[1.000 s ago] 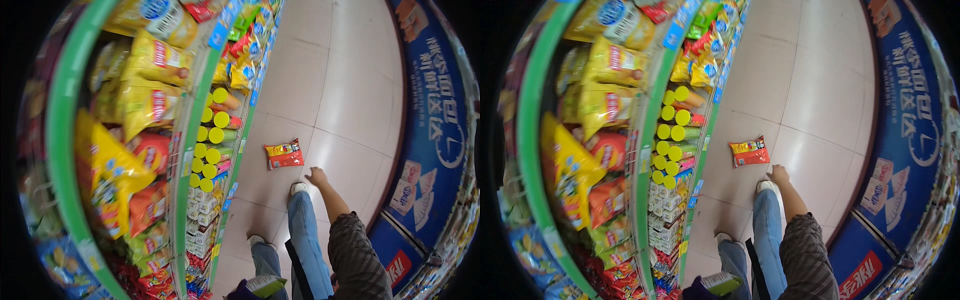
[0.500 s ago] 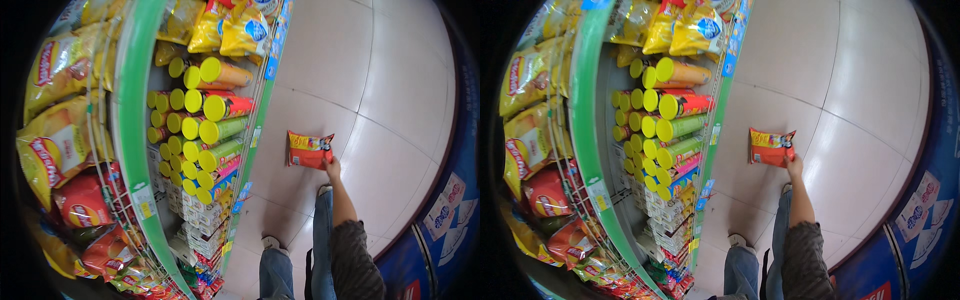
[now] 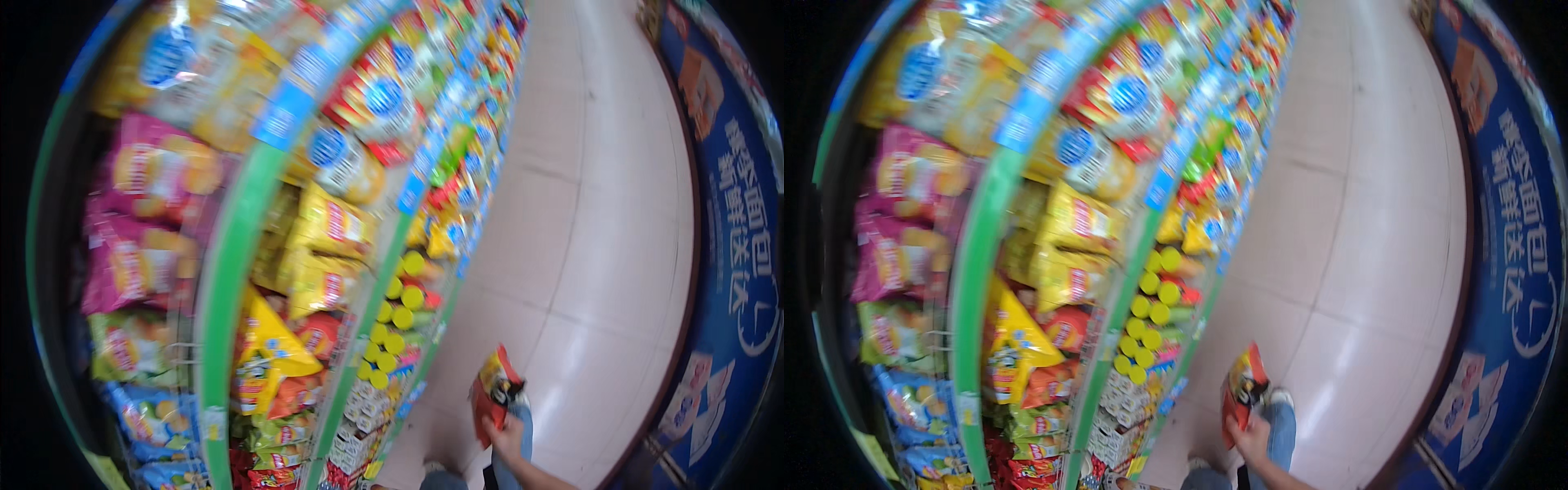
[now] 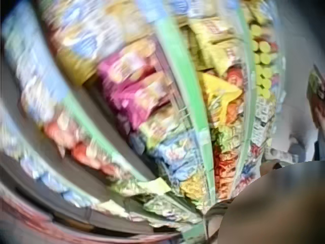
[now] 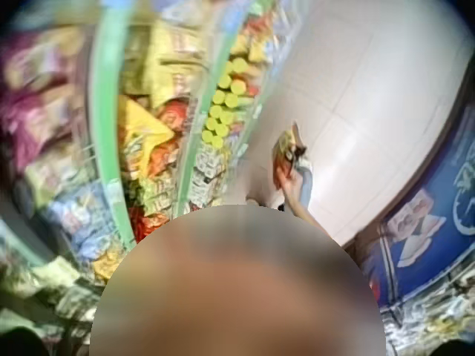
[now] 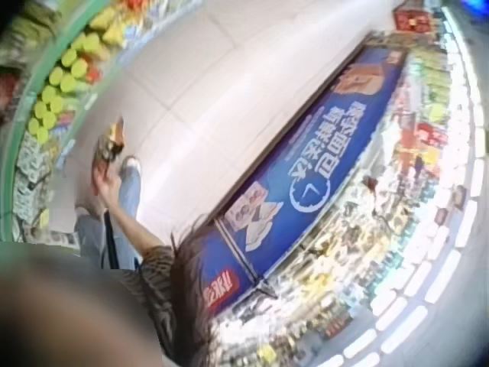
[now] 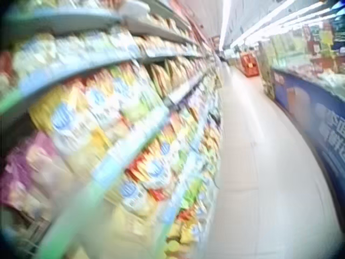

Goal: The person wipes the front of snack bags on a supermarket shelf using a purple cloth. They repeatedly pick up individual bags, wipe the packaging, and place them back on the shelf.

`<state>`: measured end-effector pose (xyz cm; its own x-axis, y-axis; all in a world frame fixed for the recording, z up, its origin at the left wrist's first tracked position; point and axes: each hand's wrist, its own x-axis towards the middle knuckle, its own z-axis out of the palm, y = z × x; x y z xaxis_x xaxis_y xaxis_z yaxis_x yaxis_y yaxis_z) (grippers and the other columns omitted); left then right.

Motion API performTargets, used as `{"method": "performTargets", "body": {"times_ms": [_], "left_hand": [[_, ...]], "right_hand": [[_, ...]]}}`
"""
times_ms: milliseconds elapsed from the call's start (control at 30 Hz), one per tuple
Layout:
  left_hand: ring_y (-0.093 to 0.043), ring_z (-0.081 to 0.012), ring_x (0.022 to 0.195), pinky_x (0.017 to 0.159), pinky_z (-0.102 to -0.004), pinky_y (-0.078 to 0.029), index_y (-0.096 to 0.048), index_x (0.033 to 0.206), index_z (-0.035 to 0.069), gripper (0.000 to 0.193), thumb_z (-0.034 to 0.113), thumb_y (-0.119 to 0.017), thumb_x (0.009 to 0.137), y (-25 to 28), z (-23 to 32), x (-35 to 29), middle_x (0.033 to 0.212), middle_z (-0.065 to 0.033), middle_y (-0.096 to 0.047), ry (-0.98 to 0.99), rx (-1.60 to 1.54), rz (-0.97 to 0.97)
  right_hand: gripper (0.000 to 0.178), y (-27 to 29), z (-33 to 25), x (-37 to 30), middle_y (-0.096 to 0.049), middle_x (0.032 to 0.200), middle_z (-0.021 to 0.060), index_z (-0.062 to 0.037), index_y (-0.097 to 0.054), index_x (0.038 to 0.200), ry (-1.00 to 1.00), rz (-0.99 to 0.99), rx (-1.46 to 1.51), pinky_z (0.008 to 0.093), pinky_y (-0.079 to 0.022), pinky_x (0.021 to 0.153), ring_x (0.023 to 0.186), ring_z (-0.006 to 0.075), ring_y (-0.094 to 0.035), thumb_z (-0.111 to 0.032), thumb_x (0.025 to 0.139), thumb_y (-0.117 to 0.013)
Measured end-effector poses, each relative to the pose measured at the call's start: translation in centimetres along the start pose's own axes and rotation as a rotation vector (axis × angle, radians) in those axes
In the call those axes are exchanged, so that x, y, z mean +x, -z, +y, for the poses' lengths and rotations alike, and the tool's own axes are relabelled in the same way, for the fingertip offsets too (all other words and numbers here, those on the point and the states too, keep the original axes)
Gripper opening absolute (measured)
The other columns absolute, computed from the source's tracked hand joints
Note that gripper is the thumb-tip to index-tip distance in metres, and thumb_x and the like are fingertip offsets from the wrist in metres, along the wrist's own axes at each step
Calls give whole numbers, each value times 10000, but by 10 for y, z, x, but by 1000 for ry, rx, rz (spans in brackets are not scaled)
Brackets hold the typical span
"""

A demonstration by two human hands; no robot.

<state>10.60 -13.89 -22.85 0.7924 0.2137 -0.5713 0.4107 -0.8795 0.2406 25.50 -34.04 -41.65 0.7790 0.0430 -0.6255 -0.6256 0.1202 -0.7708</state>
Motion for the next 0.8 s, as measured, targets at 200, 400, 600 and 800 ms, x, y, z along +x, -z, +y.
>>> {"method": "performTargets", "body": {"times_ms": [200, 400, 600, 800], "left_hand": [[-563, -287, 579, 516, -388, -429, -363, 1243, 111, 727, 468, -602, 657, 59, 36, -31, 615, -139, -564, 60, 98, 199], [-542, -325, 610, 460, -377, -411, -82, 1344, 118, 945, 513, -596, 656, 82, 19, -94, 1206, -231, -359, -20, -11, 482], [-532, -300, 565, 473, -381, -399, -424, 1183, 162, 519, 347, -572, 721, 87, -46, -155, 966, -138, -540, -21, -206, 827], [-564, -179, 729, 669, -291, -442, -563, 911, -20, 153, 59, -536, 783, 108, -89, -215, 800, -99, -587, -81, -482, 968]], "right_hand": [[175, -50, -95, -118, -532, 567, -7, 0, -589, 683, 163, -207, 27, 243, -376, 480, 521, 76, -439, -164, 742, -606], [172, -101, -169, -251, -561, 646, 11, 7, -593, 767, 87, -546, -107, 246, -409, 526, 579, 88, -480, -155, 715, -619], [147, -152, -168, -336, -578, 803, 18, 7, -575, 877, 278, -903, 14, 212, -413, 610, 694, 80, -506, -107, 787, -554], [338, -142, -176, -350, -511, 1087, 154, 44, -552, 959, 1470, -484, -499, 308, -406, 789, 980, 199, -485, -147, 702, -660]]}}
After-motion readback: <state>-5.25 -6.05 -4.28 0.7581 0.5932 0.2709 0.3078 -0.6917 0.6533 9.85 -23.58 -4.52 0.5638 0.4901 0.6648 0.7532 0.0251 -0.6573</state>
